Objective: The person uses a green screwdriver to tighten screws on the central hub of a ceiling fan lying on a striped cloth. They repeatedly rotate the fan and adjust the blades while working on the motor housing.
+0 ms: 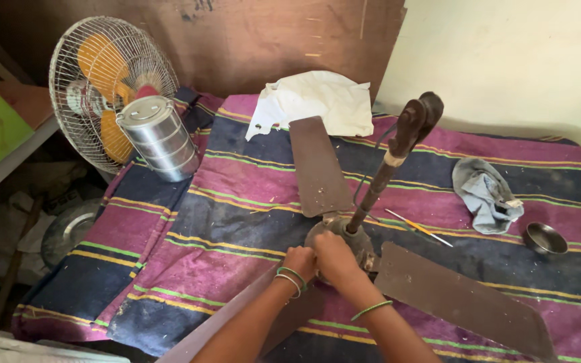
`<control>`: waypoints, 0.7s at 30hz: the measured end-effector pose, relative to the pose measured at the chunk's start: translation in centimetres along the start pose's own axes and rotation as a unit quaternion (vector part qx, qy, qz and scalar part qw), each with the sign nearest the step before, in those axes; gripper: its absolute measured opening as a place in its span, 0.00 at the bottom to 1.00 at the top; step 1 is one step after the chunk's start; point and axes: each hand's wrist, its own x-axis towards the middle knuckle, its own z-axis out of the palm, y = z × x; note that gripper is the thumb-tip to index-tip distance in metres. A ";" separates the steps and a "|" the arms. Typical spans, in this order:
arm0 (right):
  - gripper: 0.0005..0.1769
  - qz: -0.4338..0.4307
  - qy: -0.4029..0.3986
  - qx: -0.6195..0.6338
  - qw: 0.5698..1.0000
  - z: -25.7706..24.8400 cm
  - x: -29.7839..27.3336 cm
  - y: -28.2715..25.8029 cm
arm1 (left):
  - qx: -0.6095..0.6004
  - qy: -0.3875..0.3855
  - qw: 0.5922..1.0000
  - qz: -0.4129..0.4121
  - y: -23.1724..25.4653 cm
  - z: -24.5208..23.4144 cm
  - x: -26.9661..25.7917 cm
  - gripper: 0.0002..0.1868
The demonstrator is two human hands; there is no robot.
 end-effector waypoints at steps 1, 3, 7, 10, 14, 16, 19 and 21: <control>0.03 -0.015 -0.005 -0.019 1.000 0.0 0.1 -0.2 | 0.007 -0.009 1.000 0.002 0.0 0.0 0.0 0.08; 0.03 -0.045 -0.042 -0.075 0.995 -0.4 0.2 -0.4 | 0.020 -0.027 0.999 0.006 0.1 -0.1 0.2 0.11; 0.06 -0.092 -0.122 -0.161 0.975 -1.6 1.2 -0.5 | 0.002 -0.040 0.999 0.008 0.3 -0.3 0.3 0.09; 0.04 -0.124 -0.126 -0.156 0.972 -1.7 1.6 -0.4 | 0.003 -0.053 0.999 0.010 0.0 -0.2 0.2 0.09; 0.04 -0.087 -0.071 -0.120 0.986 -0.6 1.9 -0.6 | -0.001 -0.061 0.995 0.075 -1.2 0.2 0.4 0.10; 0.05 -0.033 -0.044 -0.103 0.993 0.4 1.9 -1.2 | 0.004 -0.053 0.994 0.098 -1.9 0.5 0.4 0.10; 0.06 0.048 -0.039 -0.069 0.996 1.1 2.1 -2.0 | 0.022 -0.042 0.992 0.117 -2.4 1.3 0.6 0.11; 0.07 0.091 -0.047 -0.053 0.993 1.2 2.2 -2.5 | 0.029 -0.050 0.990 0.125 -2.6 1.8 0.7 0.12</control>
